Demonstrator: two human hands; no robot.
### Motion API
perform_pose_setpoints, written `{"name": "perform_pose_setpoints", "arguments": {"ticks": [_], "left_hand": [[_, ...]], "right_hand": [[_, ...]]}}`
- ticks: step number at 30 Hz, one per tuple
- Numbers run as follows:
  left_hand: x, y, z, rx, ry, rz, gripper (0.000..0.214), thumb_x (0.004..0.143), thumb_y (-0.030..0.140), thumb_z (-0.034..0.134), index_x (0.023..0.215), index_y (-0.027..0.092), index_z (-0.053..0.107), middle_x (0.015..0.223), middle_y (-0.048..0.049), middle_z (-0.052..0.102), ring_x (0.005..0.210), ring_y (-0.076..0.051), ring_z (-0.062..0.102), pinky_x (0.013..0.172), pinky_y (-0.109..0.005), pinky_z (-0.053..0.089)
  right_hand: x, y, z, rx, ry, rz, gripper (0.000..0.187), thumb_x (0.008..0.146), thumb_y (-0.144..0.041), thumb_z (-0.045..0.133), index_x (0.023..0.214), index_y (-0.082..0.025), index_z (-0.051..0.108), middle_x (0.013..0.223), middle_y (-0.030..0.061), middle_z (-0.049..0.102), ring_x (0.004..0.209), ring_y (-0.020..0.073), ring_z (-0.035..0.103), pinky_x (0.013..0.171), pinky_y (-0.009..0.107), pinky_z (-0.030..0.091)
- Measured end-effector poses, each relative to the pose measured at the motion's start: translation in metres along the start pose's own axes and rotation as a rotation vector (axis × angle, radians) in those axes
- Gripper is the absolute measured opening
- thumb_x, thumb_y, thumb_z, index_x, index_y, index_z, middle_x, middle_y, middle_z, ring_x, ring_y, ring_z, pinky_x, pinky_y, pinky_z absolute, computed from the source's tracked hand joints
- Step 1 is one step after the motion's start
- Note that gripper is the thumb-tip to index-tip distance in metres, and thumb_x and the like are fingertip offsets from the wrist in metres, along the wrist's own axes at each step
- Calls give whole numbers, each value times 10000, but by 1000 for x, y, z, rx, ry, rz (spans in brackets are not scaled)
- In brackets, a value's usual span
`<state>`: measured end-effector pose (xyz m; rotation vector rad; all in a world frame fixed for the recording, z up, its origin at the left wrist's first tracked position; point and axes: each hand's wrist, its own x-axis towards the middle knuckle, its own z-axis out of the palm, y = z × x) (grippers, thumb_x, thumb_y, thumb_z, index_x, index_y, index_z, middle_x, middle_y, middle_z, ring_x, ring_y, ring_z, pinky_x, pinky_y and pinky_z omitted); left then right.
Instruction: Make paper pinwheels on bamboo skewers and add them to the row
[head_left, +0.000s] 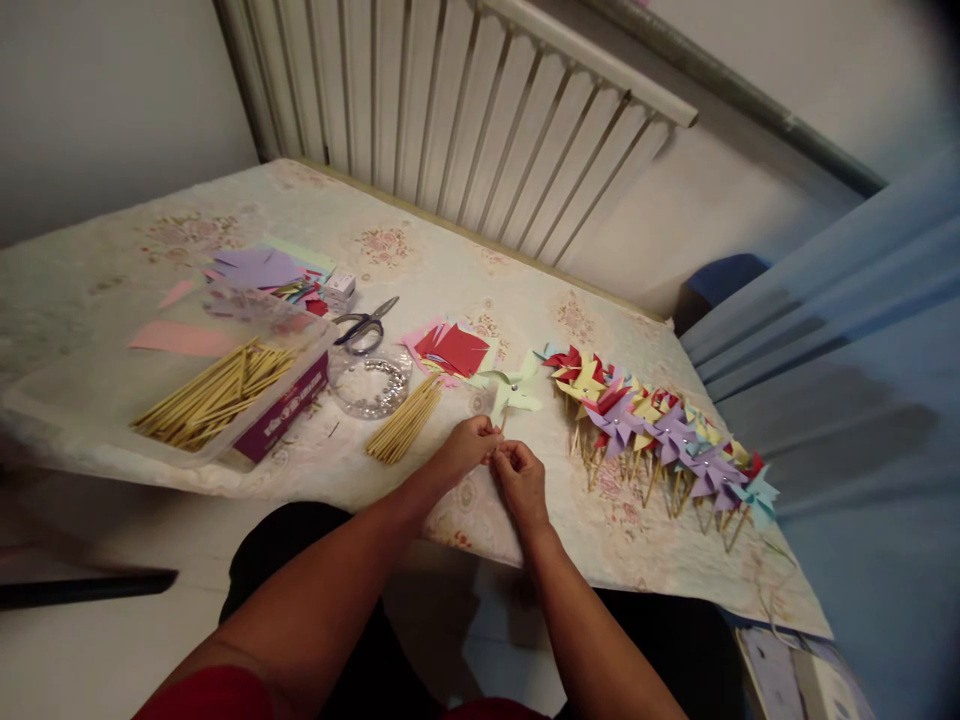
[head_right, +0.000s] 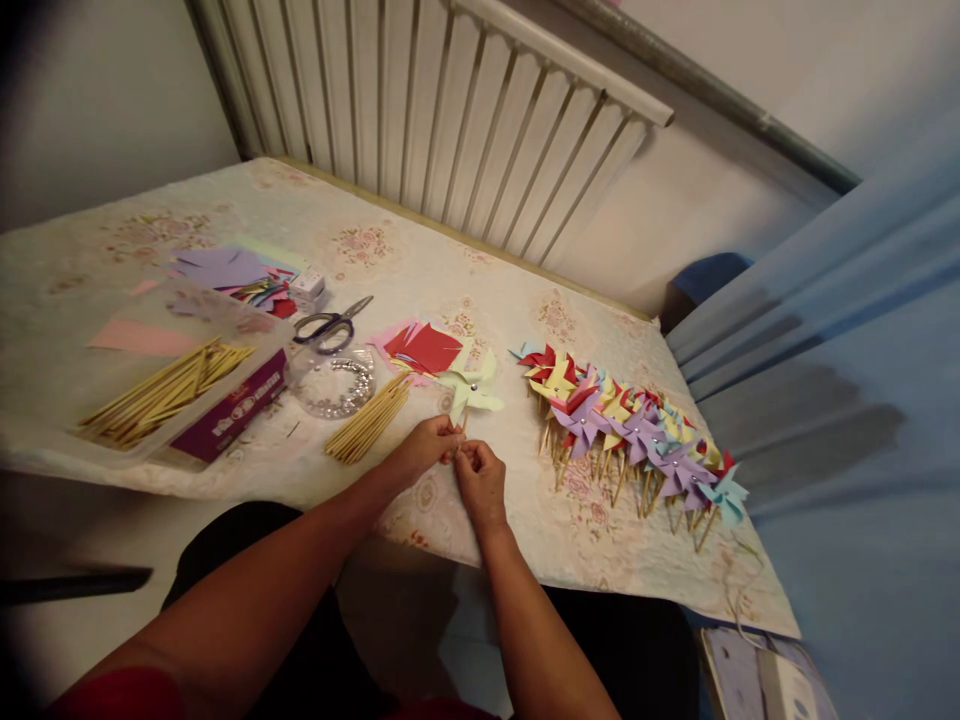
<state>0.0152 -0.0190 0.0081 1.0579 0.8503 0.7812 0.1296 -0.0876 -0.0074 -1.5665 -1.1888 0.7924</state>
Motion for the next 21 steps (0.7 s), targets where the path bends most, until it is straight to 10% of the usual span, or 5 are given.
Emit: {"name": "perform_pose_setpoints", "arguments": {"ticks": [21], "left_hand": [[-1, 2, 0, 0, 18, 1, 156, 758, 230, 628, 715, 167, 493, 546, 75, 483, 424, -44, 405, 455, -193, 313]], "right_hand": [[0, 2, 0, -24, 1, -7, 178, 802, -378, 621, 782, -201, 626, 645, -22, 615, 566, 134, 506, 564, 254, 404]]}}
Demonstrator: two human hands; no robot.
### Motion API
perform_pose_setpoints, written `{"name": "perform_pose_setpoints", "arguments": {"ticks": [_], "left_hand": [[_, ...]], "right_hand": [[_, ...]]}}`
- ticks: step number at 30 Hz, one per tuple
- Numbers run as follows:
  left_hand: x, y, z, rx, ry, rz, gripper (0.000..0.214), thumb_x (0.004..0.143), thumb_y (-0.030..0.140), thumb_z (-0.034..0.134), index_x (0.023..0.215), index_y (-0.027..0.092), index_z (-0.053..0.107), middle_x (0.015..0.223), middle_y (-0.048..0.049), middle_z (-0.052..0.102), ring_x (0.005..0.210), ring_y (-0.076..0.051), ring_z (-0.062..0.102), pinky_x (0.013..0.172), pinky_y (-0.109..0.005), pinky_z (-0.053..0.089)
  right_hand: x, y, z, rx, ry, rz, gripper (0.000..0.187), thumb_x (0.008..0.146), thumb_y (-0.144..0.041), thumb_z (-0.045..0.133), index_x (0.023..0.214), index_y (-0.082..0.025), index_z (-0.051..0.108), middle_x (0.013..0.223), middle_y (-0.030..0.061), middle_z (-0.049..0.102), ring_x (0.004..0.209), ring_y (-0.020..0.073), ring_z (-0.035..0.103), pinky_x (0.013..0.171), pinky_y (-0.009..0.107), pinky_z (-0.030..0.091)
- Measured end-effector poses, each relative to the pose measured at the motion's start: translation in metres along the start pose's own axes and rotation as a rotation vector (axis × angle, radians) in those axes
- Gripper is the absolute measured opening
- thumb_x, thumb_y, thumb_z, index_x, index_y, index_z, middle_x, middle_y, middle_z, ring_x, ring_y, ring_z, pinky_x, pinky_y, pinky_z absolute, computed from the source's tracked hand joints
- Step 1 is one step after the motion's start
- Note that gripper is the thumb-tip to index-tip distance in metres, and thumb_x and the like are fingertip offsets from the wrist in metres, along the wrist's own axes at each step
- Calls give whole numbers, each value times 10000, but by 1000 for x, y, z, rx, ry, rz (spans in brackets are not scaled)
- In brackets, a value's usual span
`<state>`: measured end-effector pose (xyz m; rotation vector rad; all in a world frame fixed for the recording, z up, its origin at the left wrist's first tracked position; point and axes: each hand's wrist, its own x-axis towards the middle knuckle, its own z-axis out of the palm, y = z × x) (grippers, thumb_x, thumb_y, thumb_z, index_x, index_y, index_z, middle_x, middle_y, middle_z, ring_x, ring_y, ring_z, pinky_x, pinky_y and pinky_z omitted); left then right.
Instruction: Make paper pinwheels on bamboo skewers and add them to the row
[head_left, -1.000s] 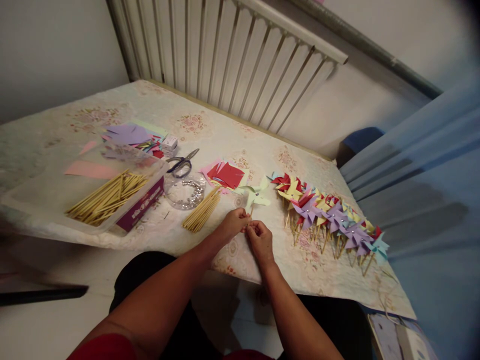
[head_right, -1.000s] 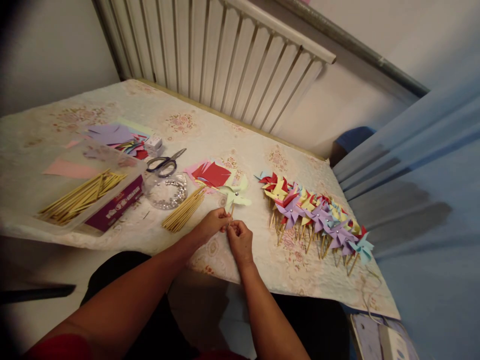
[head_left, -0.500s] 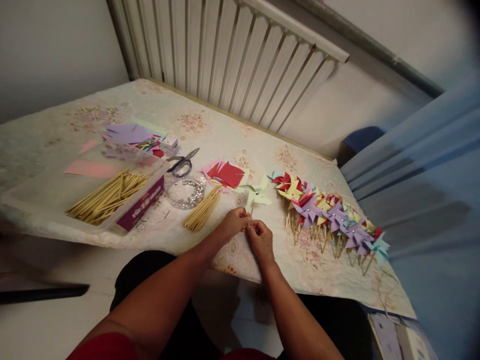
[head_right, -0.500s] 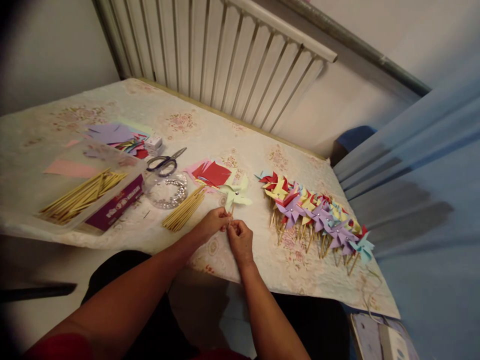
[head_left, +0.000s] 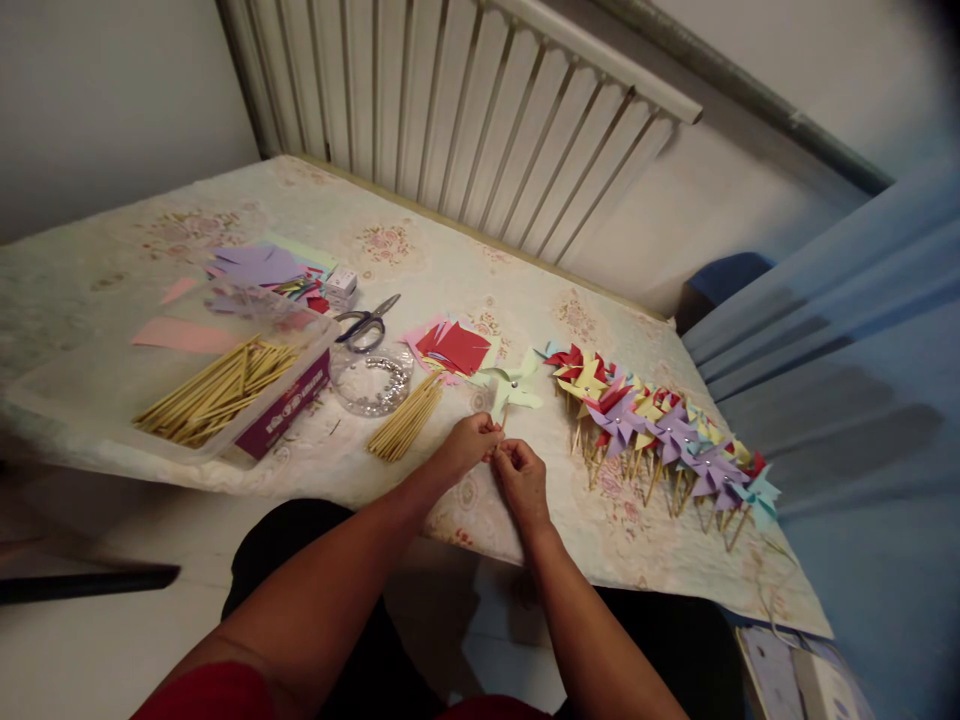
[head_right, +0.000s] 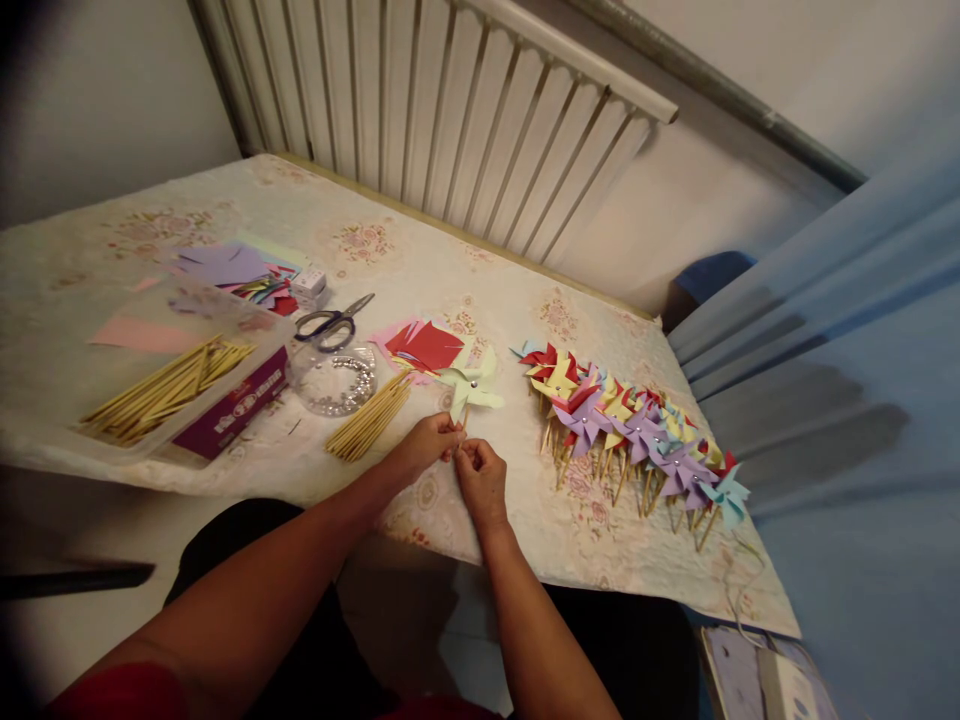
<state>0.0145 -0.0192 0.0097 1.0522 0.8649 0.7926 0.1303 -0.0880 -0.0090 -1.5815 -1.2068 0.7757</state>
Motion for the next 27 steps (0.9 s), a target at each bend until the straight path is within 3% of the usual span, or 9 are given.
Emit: {"name": "perform_pose_setpoints", "arguments": {"ticks": [6, 14, 27], "left_hand": [[0, 1, 1, -16, 0, -17, 199, 738, 255, 665, 711, 170, 487, 539, 80, 480, 423, -44, 401, 451, -190, 308], [-1, 4, 2, 0, -8, -29, 111, 747, 162, 585, 706, 172, 482, 518, 81, 469, 416, -53, 392, 454, -201, 303], [1, 1, 1, 15, -8, -37, 187, 704, 210, 672, 699, 168, 490, 529, 81, 475, 431, -49, 404, 460, -195, 306]], "right_hand": [[1, 2, 0, -10, 6, -4, 168, 796, -375, 620, 790, -207, 633, 615, -30, 607, 545, 136, 503, 543, 253, 399], [0, 2, 0, 25, 11, 5, 171, 793, -382, 633, 795, -211, 624, 605, -30, 597, 546, 142, 512, 545, 260, 404], [0, -5, 0, 52, 23, 28, 142, 752, -342, 648, 780, -205, 621, 580, -44, 575, 525, 130, 482, 526, 253, 380]]}}
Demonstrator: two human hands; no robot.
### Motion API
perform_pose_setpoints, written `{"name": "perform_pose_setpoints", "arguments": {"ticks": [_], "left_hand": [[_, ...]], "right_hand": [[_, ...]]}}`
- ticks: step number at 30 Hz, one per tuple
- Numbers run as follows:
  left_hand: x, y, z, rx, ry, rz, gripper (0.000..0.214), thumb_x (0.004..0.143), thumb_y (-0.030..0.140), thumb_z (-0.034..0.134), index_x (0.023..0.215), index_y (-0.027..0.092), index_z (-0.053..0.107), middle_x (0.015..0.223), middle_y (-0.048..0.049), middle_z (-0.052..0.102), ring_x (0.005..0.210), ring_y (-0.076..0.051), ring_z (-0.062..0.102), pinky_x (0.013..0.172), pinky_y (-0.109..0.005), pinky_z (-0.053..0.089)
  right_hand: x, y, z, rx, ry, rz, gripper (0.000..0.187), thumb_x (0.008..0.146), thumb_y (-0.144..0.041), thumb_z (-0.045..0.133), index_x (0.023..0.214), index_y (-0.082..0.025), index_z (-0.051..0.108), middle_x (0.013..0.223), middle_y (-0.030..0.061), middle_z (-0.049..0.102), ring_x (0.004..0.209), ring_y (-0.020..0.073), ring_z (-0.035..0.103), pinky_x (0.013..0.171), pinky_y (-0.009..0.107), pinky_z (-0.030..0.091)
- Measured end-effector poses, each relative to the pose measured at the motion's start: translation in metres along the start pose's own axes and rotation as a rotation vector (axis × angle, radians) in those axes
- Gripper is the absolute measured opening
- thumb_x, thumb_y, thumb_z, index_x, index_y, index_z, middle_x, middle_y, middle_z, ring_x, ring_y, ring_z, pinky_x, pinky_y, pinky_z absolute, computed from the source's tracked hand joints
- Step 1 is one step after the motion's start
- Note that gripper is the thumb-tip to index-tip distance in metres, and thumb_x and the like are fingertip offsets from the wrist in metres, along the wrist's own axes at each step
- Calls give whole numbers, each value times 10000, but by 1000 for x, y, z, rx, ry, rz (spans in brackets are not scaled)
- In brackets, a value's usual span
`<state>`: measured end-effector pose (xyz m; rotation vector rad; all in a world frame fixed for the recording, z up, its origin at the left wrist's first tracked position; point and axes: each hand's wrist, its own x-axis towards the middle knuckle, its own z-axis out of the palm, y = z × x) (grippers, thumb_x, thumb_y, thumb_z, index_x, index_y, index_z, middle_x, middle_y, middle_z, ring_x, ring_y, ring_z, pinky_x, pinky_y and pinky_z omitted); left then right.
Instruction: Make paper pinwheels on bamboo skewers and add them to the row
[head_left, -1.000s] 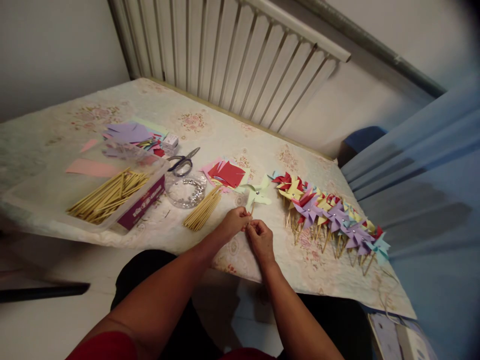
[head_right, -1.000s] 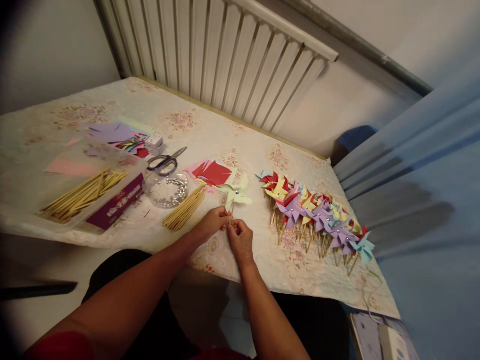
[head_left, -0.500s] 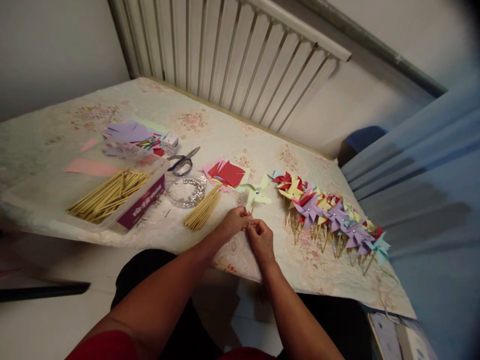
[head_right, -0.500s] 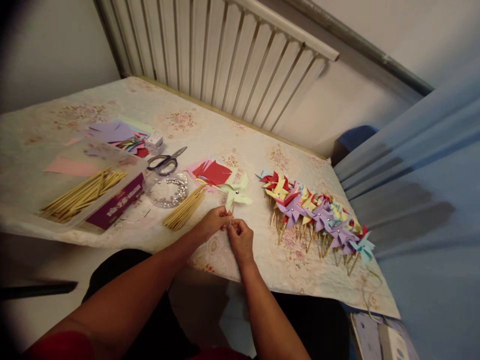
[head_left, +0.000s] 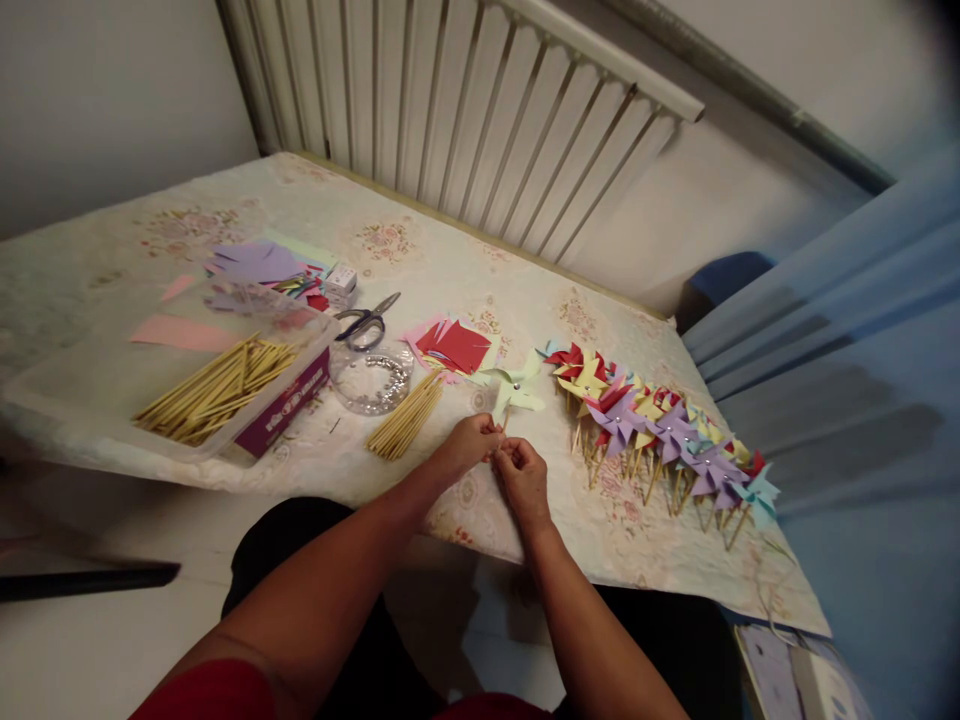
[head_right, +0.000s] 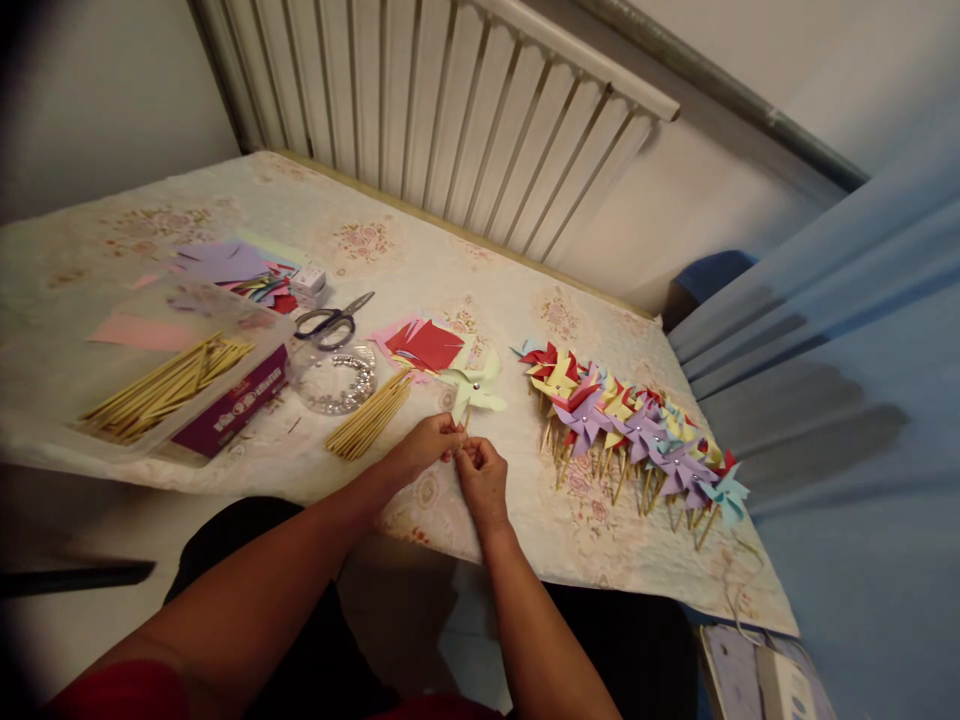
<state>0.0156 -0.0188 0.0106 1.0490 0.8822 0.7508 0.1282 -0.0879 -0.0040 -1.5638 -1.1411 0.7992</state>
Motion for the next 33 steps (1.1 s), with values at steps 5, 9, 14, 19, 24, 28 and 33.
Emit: {"name": "perform_pose_setpoints", "arguments": {"ticks": [5, 9, 14, 19, 24, 28, 33], "left_hand": [[-2, 4, 0, 14, -7, -19, 124, 727, 160, 618, 709, 163, 496, 522, 79, 480, 429, -52, 400, 461, -196, 309], [-4, 8, 1, 12, -4, -32, 105, 733, 123, 589, 714, 164, 495, 511, 82, 467, 429, -55, 394, 461, -198, 309], [-5, 9, 2, 3, -3, -34, 116, 735, 116, 586, 706, 168, 486, 509, 82, 469, 423, -54, 393, 462, -198, 304], [-3, 6, 1, 9, -11, -26, 112, 730, 144, 599, 710, 165, 491, 525, 80, 478, 423, -51, 400, 459, -196, 314], [-2, 6, -6, 76, 5, 21, 158, 678, 182, 657, 729, 159, 509, 588, 73, 501, 452, -52, 431, 467, -195, 335], [-2, 13, -13, 99, 40, 54, 190, 665, 194, 656, 776, 169, 504, 625, 71, 500, 482, -64, 447, 481, -204, 365], [-7, 24, -15, 74, 72, 63, 240, 661, 236, 681, 824, 166, 519, 672, 55, 528, 510, -70, 464, 496, -212, 390]], "right_hand": [[0, 2, 1, 18, -7, 13, 161, 750, -353, 657, 788, -202, 617, 596, -40, 595, 527, 128, 487, 526, 250, 380], [0, 4, 0, 17, -11, 13, 159, 754, -352, 656, 795, -202, 620, 593, -38, 595, 528, 129, 487, 528, 251, 381], [0, 3, 0, 8, -9, 14, 153, 749, -347, 654, 788, -202, 620, 584, -42, 583, 527, 129, 483, 528, 252, 373], [1, 3, 0, 15, 2, 16, 159, 745, -351, 651, 787, -201, 619, 597, -42, 581, 532, 127, 477, 532, 252, 375], [2, 7, 0, 10, 13, 7, 152, 755, -343, 641, 806, -201, 621, 600, -48, 561, 528, 122, 462, 519, 246, 362], [4, 11, 0, -18, 37, 9, 141, 749, -332, 639, 800, -204, 610, 589, -55, 543, 515, 118, 446, 510, 242, 353], [4, 10, 0, -40, 47, -3, 117, 747, -311, 630, 786, -203, 611, 590, -56, 531, 525, 116, 441, 515, 238, 350]]}}
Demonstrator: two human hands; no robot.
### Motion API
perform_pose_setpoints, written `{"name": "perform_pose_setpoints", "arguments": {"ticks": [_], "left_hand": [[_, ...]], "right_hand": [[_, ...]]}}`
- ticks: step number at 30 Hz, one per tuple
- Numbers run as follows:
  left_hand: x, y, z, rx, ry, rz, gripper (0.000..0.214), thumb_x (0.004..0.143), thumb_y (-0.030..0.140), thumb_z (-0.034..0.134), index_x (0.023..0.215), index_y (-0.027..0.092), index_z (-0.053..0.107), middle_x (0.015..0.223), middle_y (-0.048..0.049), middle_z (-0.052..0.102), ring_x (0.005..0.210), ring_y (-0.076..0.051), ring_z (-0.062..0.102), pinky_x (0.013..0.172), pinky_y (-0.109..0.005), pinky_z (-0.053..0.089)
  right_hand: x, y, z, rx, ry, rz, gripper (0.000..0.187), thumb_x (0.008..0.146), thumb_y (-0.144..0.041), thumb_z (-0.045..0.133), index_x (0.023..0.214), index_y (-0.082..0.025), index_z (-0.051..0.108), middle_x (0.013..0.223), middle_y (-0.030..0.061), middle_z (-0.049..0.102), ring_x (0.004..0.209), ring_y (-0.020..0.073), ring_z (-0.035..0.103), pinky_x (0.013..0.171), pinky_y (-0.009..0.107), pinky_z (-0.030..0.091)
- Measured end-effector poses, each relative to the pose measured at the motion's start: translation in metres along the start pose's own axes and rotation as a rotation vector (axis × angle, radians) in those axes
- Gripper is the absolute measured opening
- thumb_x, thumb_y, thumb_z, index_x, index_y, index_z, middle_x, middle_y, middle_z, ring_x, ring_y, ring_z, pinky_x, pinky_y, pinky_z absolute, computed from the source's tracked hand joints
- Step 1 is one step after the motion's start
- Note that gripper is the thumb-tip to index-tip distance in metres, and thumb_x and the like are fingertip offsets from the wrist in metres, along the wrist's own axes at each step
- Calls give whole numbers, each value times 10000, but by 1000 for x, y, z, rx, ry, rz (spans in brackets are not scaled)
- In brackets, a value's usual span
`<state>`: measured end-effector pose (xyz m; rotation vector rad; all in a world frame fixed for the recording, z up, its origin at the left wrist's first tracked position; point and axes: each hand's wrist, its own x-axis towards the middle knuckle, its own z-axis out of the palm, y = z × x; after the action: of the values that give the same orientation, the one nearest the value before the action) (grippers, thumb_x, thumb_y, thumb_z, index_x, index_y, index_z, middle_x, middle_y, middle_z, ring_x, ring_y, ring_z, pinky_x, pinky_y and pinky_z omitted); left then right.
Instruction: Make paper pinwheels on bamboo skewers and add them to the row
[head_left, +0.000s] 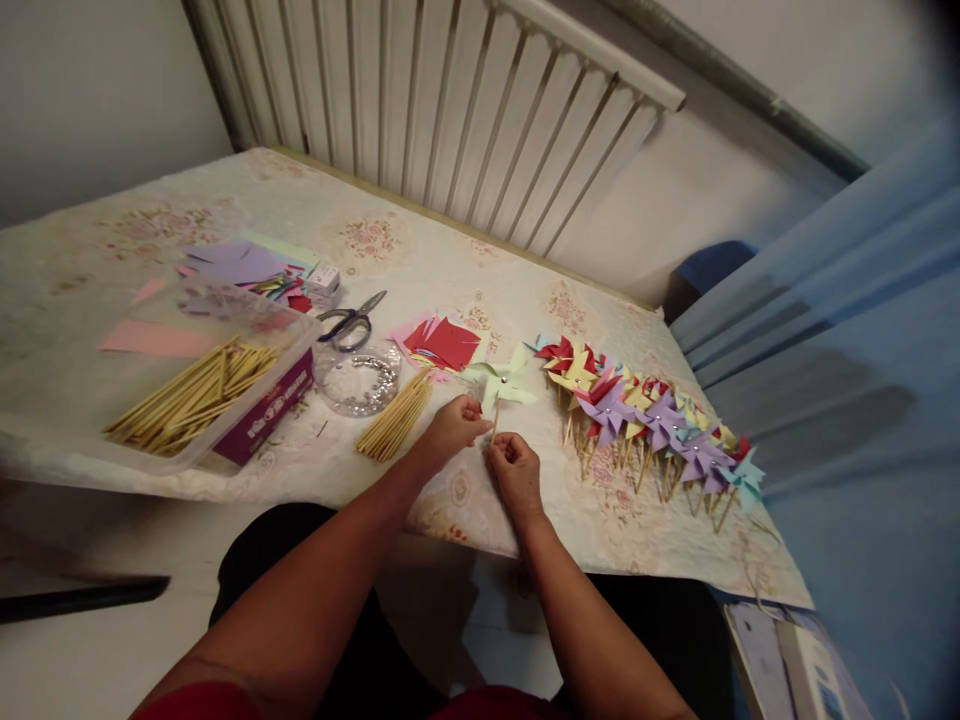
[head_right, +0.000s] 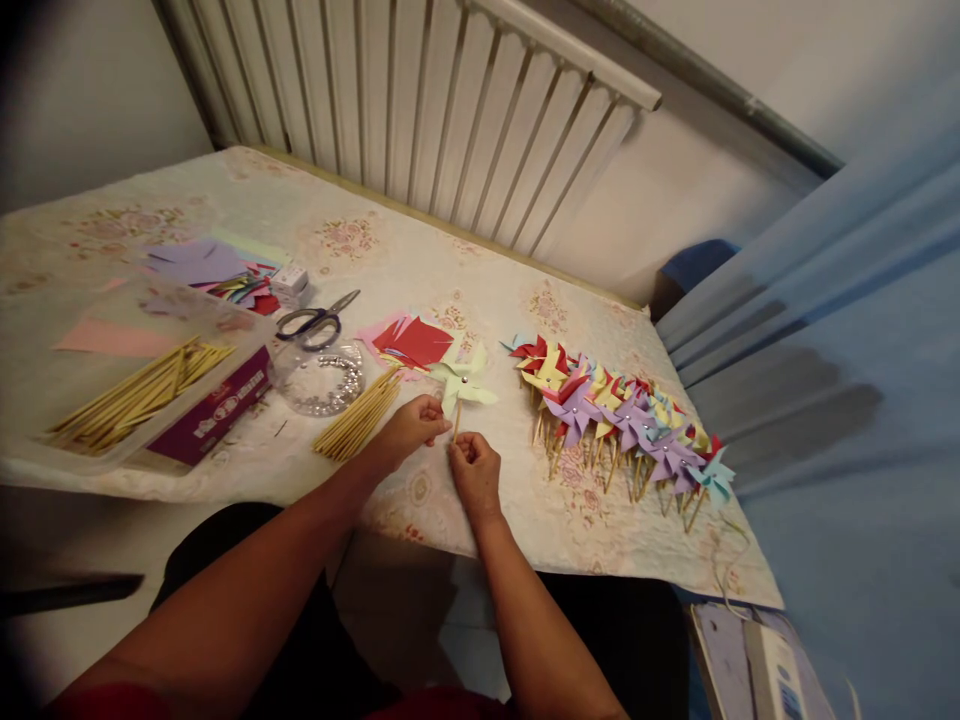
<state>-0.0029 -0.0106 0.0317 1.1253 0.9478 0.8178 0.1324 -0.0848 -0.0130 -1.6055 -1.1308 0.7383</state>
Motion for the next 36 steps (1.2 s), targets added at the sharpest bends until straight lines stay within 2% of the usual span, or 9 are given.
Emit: {"name": "perform_pose_setpoints", "arguments": {"ticks": [4, 12, 21, 28, 36], "left_hand": [[-2, 5, 1, -32, 17, 33, 202, 708, 287, 655, 792, 163, 519, 633, 59, 511, 486, -62, 445, 484, -205, 364], [5, 0, 2, 16, 106, 67, 163, 730, 305, 609, 714, 183, 503, 567, 63, 490, 456, -74, 427, 457, -212, 342], [4, -1, 2, 57, 76, 92, 172, 743, 299, 574, 656, 191, 472, 534, 70, 453, 452, -74, 414, 467, -216, 331], [-1, 7, 1, 18, 20, 68, 159, 728, 259, 561, 637, 191, 450, 524, 70, 446, 449, -68, 406, 470, -218, 315], [0, 5, 2, 4, -10, 70, 131, 722, 243, 556, 645, 186, 467, 520, 72, 435, 456, -68, 404, 473, -216, 310]], "right_hand": [[-1, -3, 0, -9, 3, 0, 111, 746, -302, 629, 784, -200, 611, 599, -55, 533, 530, 113, 443, 528, 238, 356], [-2, -7, -1, -73, 1, -26, 120, 747, -308, 614, 781, -193, 616, 604, -50, 528, 547, 117, 437, 541, 241, 357], [-2, -7, -1, -109, -4, -38, 123, 753, -320, 614, 774, -199, 619, 608, -46, 538, 548, 120, 440, 539, 240, 357], [-3, -10, -1, -116, -2, -31, 133, 749, -330, 611, 773, -200, 627, 614, -38, 559, 552, 125, 448, 546, 245, 371], [-3, -12, -1, -113, -6, -41, 135, 751, -331, 611, 764, -197, 622, 609, -45, 535, 555, 122, 434, 544, 243, 358]]}}
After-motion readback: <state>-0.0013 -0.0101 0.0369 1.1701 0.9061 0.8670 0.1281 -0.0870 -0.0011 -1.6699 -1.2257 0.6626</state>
